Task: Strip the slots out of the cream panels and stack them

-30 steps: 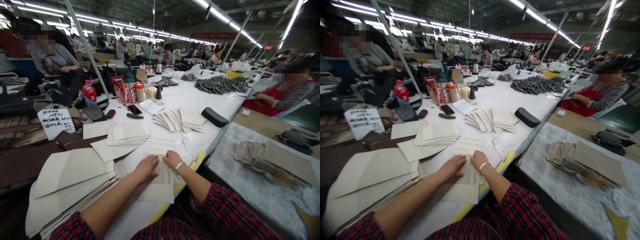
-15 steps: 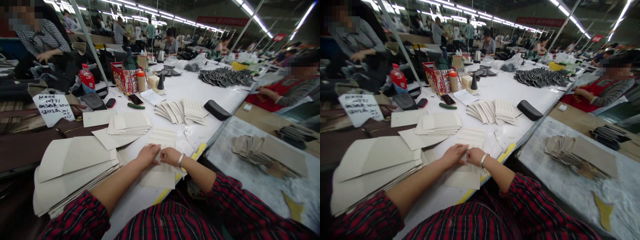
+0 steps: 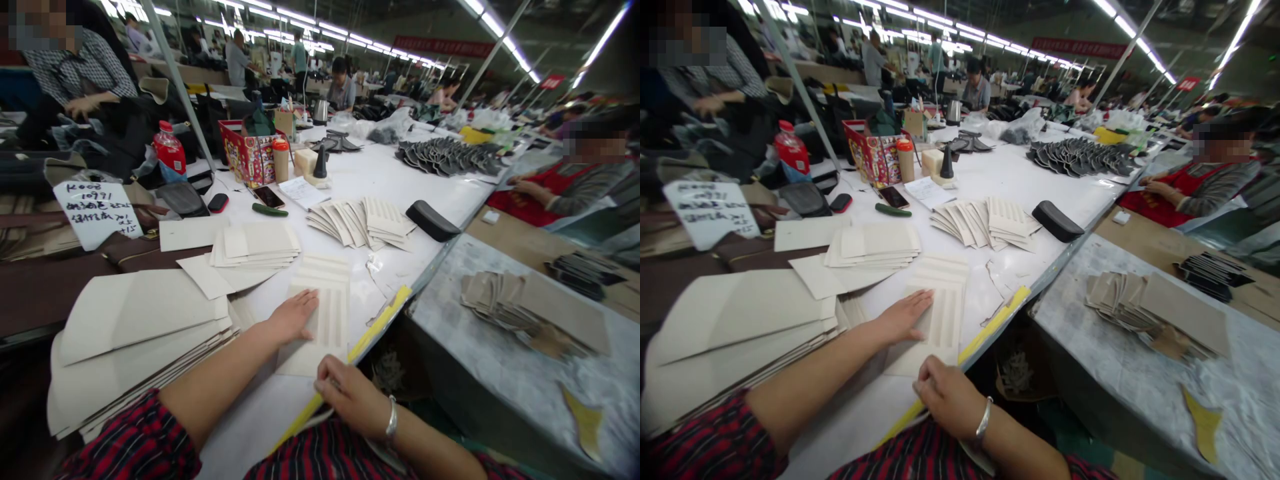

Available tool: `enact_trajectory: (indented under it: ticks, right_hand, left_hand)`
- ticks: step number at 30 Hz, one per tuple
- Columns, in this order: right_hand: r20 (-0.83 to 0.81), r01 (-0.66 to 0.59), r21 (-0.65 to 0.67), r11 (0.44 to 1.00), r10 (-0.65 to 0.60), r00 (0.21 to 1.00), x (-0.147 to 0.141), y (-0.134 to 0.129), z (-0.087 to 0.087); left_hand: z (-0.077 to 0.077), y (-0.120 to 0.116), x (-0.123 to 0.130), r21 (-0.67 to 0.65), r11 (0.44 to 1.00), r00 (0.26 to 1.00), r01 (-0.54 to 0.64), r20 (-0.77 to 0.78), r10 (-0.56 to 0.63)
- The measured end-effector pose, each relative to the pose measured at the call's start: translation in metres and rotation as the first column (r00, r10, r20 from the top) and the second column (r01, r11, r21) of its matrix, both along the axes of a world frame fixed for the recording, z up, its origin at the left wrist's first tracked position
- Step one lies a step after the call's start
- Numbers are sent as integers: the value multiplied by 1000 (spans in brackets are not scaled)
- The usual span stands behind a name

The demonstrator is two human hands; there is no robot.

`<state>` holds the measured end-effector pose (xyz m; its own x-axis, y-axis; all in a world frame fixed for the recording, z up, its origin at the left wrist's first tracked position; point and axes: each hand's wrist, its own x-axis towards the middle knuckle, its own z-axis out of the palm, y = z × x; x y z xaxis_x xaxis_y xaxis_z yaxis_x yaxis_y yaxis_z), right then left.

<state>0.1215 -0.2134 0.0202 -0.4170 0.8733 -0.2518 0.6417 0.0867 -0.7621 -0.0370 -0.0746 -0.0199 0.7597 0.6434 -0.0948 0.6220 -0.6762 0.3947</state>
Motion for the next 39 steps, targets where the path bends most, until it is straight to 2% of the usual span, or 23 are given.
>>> enact_trajectory:
  ticks: [2,4,7,9,12,19,22,27,29,31,33,35,39]
  right_hand:
    - [55,180,92,979,-186,981,10,43,2]
    - [179,259,155,953,-285,942,17,95,0]
    - [395,261,153,953,-301,868,17,154,-8]
    - [485,216,111,970,-242,840,13,174,-14]
    - [540,173,75,982,-186,821,7,182,-20]
    - [547,236,17,972,-207,811,4,187,-31]
    - [551,226,54,973,-217,806,3,186,-32]
    - [532,153,100,983,-183,827,5,177,-24]
    - [476,153,165,974,-215,853,6,172,-21]
    - [412,138,238,961,-228,882,6,166,-20]
    - [400,81,263,961,-185,898,4,165,-19]
    - [450,16,235,972,-124,884,0,169,-19]
    - [547,-46,187,981,-65,834,-10,186,-18]
  left_hand:
    - [3,3,3,-9,996,996,-84,26,85]
    - [7,11,9,-2,979,978,-204,37,204]
    - [12,26,20,17,946,946,-324,20,323]
    - [14,36,26,11,930,930,-367,-2,367]
    - [14,50,31,-37,920,920,-391,-46,389]
    - [14,71,35,-147,938,948,-315,-93,304]
    - [15,63,32,-127,944,953,-303,-62,298]
    - [16,29,9,-76,936,929,-344,115,351]
    - [15,15,-2,-65,951,942,-303,128,310]
    - [14,5,-10,-42,973,971,-225,69,228]
    - [14,2,-13,-12,986,986,-166,-7,166]
    - [15,4,-14,5,991,989,-133,-57,133]
    - [15,11,-14,0,996,996,-84,-26,84]
